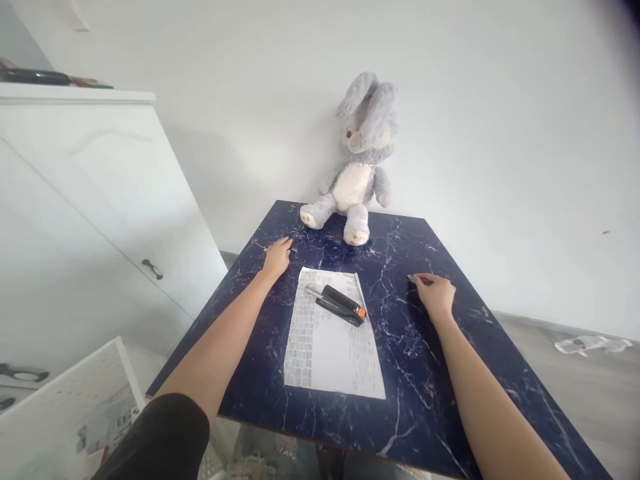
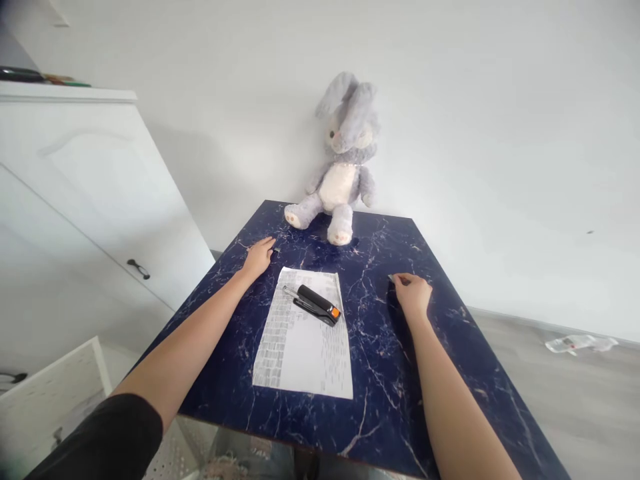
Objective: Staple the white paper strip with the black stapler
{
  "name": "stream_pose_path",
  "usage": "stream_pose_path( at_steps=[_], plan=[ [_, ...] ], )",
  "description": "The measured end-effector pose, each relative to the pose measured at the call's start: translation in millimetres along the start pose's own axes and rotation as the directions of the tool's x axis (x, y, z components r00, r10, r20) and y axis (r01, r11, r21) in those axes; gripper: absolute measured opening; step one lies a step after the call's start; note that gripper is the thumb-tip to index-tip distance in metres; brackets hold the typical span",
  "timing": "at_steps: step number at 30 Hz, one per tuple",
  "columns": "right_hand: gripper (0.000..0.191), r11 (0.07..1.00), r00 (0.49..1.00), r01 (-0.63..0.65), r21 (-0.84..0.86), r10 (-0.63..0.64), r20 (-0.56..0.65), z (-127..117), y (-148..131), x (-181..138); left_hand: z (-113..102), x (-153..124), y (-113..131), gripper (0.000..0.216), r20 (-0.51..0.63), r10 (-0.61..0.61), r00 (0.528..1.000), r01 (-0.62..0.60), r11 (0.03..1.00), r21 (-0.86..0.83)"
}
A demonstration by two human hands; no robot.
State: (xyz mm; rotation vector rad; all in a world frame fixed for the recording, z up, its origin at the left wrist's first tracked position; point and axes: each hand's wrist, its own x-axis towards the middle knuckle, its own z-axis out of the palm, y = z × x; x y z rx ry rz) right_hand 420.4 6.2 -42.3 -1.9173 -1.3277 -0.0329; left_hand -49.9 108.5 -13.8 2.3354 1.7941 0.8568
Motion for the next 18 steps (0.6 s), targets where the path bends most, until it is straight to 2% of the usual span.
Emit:
stream_pose_path(
  at_steps=[2, 5, 7, 10, 13, 15, 18],
  plan=[
    [0.044, 1.0, 1.0, -0.002, 0.03, 0.002, 0.001, 1, -2, -1, 3, 2, 0, 0.039, 0.037, -0.005, 0.999, 0.004, 1.0, 0.016],
    [0.04, 0.998, 0.998, 0.052, 0.03, -0.051, -0.026, 0, -11, -4, 3, 1, 3, 0.038, 0.032, 0.026, 0.999, -0.026, 1.0, 0.015],
    [0.037, 0.99, 0.99, 0.138, 0.011, -0.138, -0.042, 0, -24, -9, 1, 1, 6, 0.038, 0.051, 0.045, 0.998, -0.046, 0.999, 0.007],
    [0.035, 0.956, 0.955, 0.294, 0.015, -0.293, -0.035, -3, -50, -22, -1, 1, 11, 0.023, 0.099, 0.046, 0.994, -0.046, 0.999, -0.009],
    [0.034, 0.91, 0.914, 0.405, 0.085, -0.406, -0.011, -12, -82, -40, -2, -9, 21, 0.018, 0.066, -0.002, 0.998, 0.003, 1.0, -0.007],
    [0.033, 0.888, 0.899, 0.429, 0.167, -0.437, 0.01, -20, -104, -56, -4, -23, 30, 0.02, 0.022, -0.023, 0.999, 0.025, 0.994, -0.109],
    [0.03, 0.841, 0.871, 0.408, 0.356, -0.475, 0.123, -29, -136, -82, -11, -46, 46, 0.021, -0.001, 0.037, 0.999, -0.035, 0.916, -0.399]
  ],
)
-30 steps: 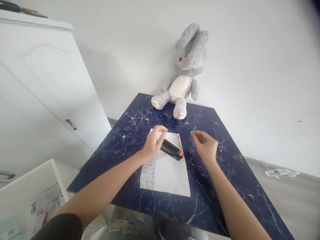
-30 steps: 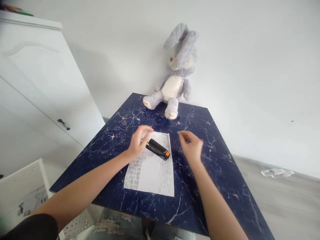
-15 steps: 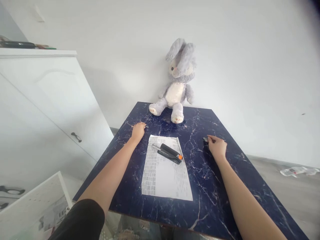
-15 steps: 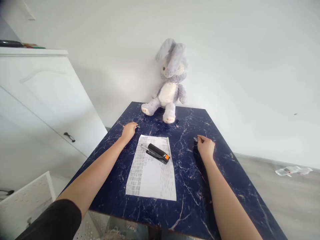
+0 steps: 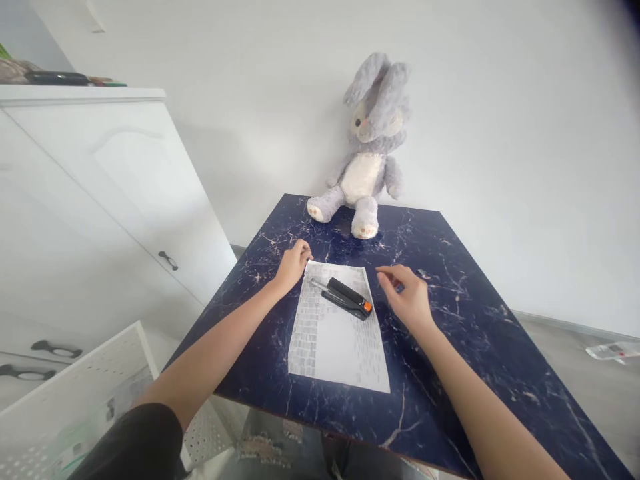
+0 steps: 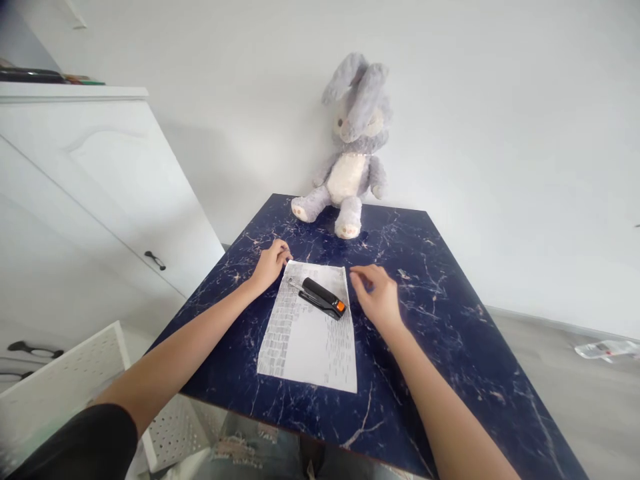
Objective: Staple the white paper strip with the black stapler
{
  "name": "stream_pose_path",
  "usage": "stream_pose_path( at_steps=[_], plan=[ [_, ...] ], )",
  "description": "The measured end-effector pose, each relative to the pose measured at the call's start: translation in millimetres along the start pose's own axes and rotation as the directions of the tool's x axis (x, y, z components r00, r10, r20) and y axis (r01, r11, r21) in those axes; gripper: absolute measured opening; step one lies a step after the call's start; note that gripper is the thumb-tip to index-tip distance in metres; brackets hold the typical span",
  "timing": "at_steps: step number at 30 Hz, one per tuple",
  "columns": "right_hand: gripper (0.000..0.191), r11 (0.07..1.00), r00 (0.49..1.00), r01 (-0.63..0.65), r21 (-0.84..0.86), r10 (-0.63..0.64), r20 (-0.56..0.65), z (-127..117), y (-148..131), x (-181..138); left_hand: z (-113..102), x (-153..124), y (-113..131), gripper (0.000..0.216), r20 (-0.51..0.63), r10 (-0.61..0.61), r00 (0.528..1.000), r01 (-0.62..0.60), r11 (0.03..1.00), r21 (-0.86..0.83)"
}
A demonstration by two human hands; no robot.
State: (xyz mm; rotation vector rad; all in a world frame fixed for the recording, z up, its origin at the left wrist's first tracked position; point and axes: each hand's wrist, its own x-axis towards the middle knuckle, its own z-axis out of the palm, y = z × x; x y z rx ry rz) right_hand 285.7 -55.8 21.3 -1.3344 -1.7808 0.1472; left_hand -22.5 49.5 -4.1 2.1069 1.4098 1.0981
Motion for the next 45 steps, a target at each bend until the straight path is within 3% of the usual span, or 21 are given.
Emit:
stream_pose_path(
  at_steps=[4, 9, 14, 17, 23, 27, 34, 45],
  plan=[
    [0.038, 0.99, 0.967, 0.056, 0.133, -0.087, 0.239, 22, -33, -13, -10, -19, 14, 0.026, 0.044, 0.092, 0.995, -0.085, 0.987, -0.139],
    [0.032, 0.987, 0.916, 0.055, 0.154, -0.111, 0.385, 41, -37, -22, -18, -24, 14, 0.034, 0.129, 0.194, 0.972, -0.163, 0.961, -0.222],
    [0.027, 0.99, 0.911, 0.029, 0.139, -0.084, 0.405, 42, -31, -22, -11, -26, 16, 0.025, 0.208, 0.369, 0.906, -0.293, 0.9, -0.322],
    [0.026, 0.991, 0.915, 0.021, 0.129, -0.071, 0.398, 43, -30, -23, -6, -28, 20, 0.022, 0.237, 0.404, 0.884, -0.314, 0.887, -0.339],
    [0.026, 0.992, 0.912, 0.021, 0.126, -0.07, 0.405, 43, -30, -23, -5, -28, 17, 0.024, 0.306, 0.297, 0.904, -0.178, 0.915, -0.362],
    [0.027, 0.992, 0.901, 0.0, 0.128, -0.056, 0.431, 42, -29, -23, -6, -27, 15, 0.019, 0.387, 0.247, 0.888, -0.091, 0.921, -0.379],
    [0.025, 0.991, 0.899, 0.005, 0.136, -0.064, 0.434, 42, -30, -23, -6, -26, 15, 0.017, 0.412, 0.307, 0.858, -0.141, 0.912, -0.386],
    [0.027, 0.992, 0.906, 0.028, 0.124, -0.077, 0.417, 41, -33, -22, -7, -28, 15, 0.016, 0.382, 0.328, 0.864, -0.174, 0.907, -0.384]
  ],
)
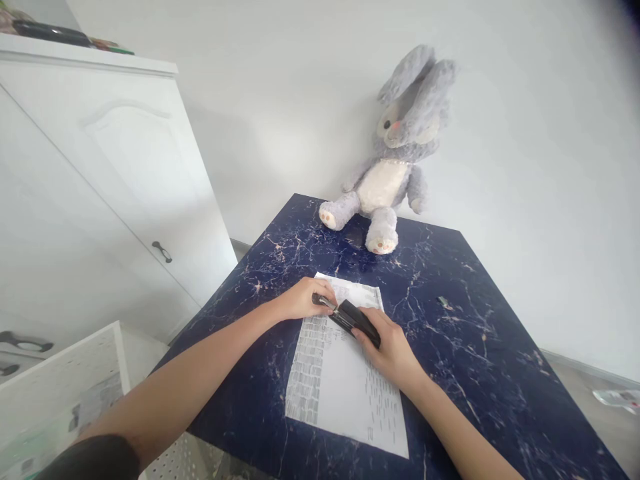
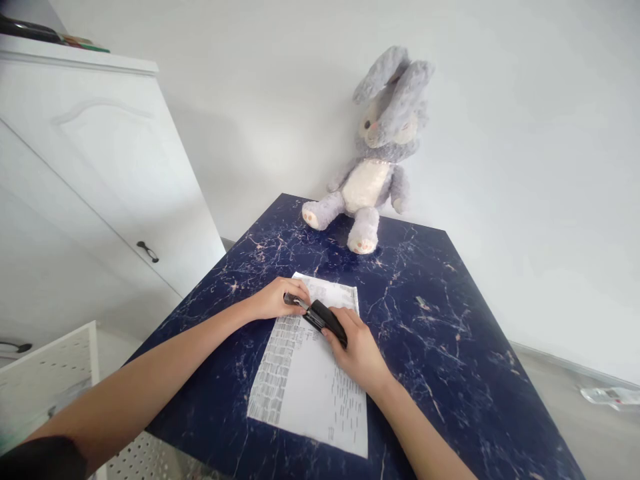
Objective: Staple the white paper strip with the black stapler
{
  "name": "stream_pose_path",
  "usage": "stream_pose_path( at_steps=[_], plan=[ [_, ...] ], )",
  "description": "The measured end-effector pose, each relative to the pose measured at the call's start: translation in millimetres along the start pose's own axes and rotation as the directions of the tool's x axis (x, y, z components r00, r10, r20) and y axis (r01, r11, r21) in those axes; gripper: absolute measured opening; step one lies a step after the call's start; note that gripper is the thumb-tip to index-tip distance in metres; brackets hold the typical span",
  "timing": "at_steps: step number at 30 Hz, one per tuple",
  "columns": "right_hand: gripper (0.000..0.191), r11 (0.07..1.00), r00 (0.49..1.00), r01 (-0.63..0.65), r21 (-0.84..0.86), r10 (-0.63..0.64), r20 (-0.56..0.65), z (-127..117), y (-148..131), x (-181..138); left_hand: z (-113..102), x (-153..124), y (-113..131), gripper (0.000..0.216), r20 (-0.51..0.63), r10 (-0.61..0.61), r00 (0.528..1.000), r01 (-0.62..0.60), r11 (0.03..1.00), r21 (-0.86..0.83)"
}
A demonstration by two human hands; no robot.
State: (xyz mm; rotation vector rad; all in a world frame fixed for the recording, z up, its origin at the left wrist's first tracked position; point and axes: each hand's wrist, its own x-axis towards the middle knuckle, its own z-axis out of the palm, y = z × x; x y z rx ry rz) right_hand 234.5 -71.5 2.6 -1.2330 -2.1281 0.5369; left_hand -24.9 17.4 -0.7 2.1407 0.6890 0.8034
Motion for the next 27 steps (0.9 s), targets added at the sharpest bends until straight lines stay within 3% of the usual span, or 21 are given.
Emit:
stream_pose_path(
  at_steps=[4, 12, 16, 21, 24, 27],
  plan=[
    [0.026, 1.0, 1.0, 0.0, -0.001, 0.0, 0.002, 1, 1, 0, -5, -2, 0, 0.019, 0.012, -0.009, 1.0, 0.009, 1.0, 0.003],
    [0.024, 0.996, 0.999, -0.044, 0.079, 0.046, -0.027, -4, 9, -4, -30, -8, -6, 0.03, 0.201, -0.102, 0.974, 0.137, 0.976, -0.168],
    [0.024, 0.979, 0.997, 0.067, 0.192, -0.072, 0.019, -11, 3, -7, -19, -7, 10, 0.046, 0.242, -0.077, 0.967, 0.145, 0.949, -0.28],
    [0.023, 0.945, 0.967, 0.231, 0.233, -0.248, 0.048, -11, -15, -8, 9, -1, 24, 0.054, 0.147, 0.053, 0.988, -0.011, 0.962, -0.274],
    [0.023, 0.962, 0.982, 0.189, 0.198, -0.181, -0.058, -11, -16, -7, 13, 3, 25, 0.051, 0.011, -0.003, 1.0, 0.006, 0.963, -0.268],
    [0.026, 0.987, 0.985, 0.082, 0.14, -0.059, -0.16, -21, -4, -4, 15, 6, 27, 0.039, -0.193, -0.085, 0.977, 0.034, 0.967, -0.252]
  ],
)
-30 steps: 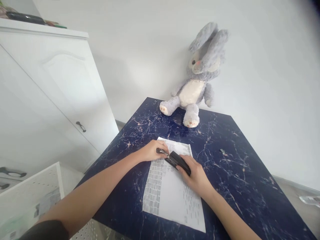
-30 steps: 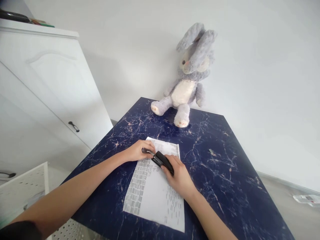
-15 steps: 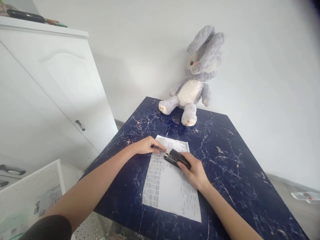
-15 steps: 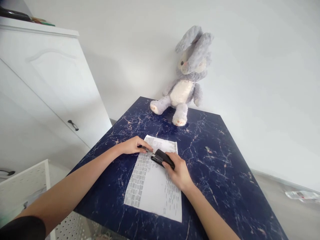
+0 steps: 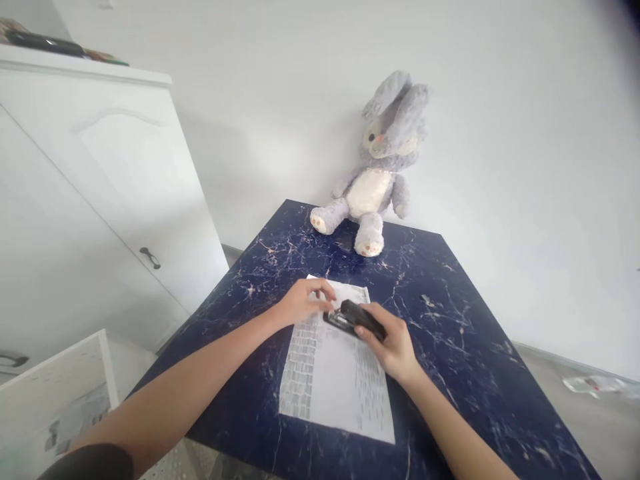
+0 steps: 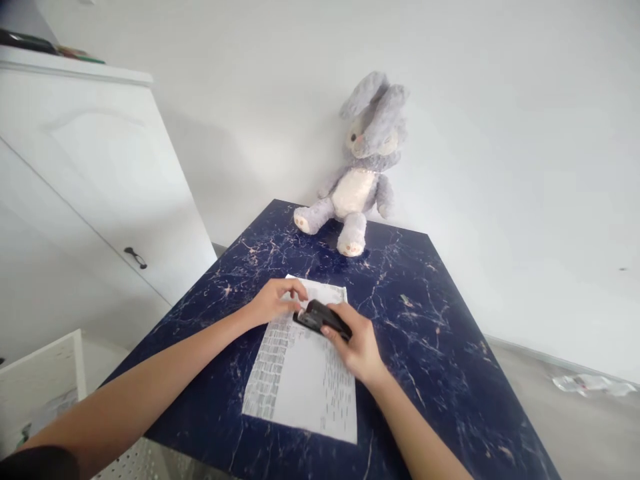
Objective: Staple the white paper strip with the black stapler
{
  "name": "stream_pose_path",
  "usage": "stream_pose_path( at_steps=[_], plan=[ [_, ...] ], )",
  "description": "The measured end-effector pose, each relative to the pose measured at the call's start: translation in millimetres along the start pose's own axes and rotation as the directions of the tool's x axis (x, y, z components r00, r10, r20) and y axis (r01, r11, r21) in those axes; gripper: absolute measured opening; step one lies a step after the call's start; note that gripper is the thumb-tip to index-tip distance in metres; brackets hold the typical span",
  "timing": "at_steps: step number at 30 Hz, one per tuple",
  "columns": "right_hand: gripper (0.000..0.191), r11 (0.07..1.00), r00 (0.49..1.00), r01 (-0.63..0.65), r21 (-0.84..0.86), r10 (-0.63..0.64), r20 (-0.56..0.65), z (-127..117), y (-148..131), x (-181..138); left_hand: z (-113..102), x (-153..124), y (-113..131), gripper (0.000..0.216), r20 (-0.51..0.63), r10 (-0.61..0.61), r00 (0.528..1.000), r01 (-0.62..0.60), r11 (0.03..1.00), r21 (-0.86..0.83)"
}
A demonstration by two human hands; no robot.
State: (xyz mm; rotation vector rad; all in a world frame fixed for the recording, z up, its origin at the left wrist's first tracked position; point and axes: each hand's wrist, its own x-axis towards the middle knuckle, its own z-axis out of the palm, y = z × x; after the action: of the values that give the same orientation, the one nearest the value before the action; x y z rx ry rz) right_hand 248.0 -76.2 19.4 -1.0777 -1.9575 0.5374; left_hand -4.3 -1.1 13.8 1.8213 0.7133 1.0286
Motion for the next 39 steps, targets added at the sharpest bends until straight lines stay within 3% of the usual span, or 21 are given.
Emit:
stream_pose_path(
  at_steps=[2, 5, 8, 12, 18, 23, 26, 33, 39],
  plan=[
    [0.03, 0.994, 0.994, -0.092, -0.059, 0.088, -0.058, -17, 13, 2, 4, -2, 0, 0.033, -0.06, 0.013, 0.998, -0.008, 0.997, 0.076],
    [0.037, 0.961, 0.974, -0.217, -0.171, 0.2, -0.11, -51, 37, 2, 12, -8, -1, 0.02, 0.086, 0.099, 0.991, -0.121, 0.94, 0.319],
    [0.04, 0.931, 0.969, -0.245, -0.271, 0.241, -0.048, -86, 56, 0, 19, -13, -4, 0.02, 0.238, 0.13, 0.963, -0.233, 0.846, 0.48],
    [0.039, 0.93, 0.965, -0.228, -0.287, 0.256, 0.064, -110, 70, -4, 19, -14, -10, 0.023, 0.309, 0.107, 0.945, -0.275, 0.771, 0.574],
    [0.038, 0.958, 0.943, -0.203, -0.204, 0.247, 0.224, -106, 71, -5, 18, -14, -9, 0.023, 0.347, 0.093, 0.933, -0.293, 0.755, 0.586],
    [0.035, 0.972, 0.932, -0.188, -0.142, 0.222, 0.287, -96, 62, -2, 24, -20, -7, 0.057, 0.486, 0.001, 0.874, -0.322, 0.751, 0.577],
    [0.035, 0.975, 0.926, -0.184, -0.122, 0.214, 0.311, -94, 60, -1, 24, -22, -7, 0.064, 0.523, -0.049, 0.851, -0.313, 0.752, 0.58],
    [0.031, 0.983, 0.914, -0.147, -0.108, 0.177, 0.365, -98, 54, 0, 24, -19, -8, 0.06, 0.491, -0.078, 0.868, -0.281, 0.739, 0.613],
    [0.031, 0.994, 0.794, -0.096, -0.042, 0.102, 0.599, -100, 33, 3, 23, -18, -9, 0.056, 0.44, -0.103, 0.892, -0.25, 0.699, 0.67]
  ],
)
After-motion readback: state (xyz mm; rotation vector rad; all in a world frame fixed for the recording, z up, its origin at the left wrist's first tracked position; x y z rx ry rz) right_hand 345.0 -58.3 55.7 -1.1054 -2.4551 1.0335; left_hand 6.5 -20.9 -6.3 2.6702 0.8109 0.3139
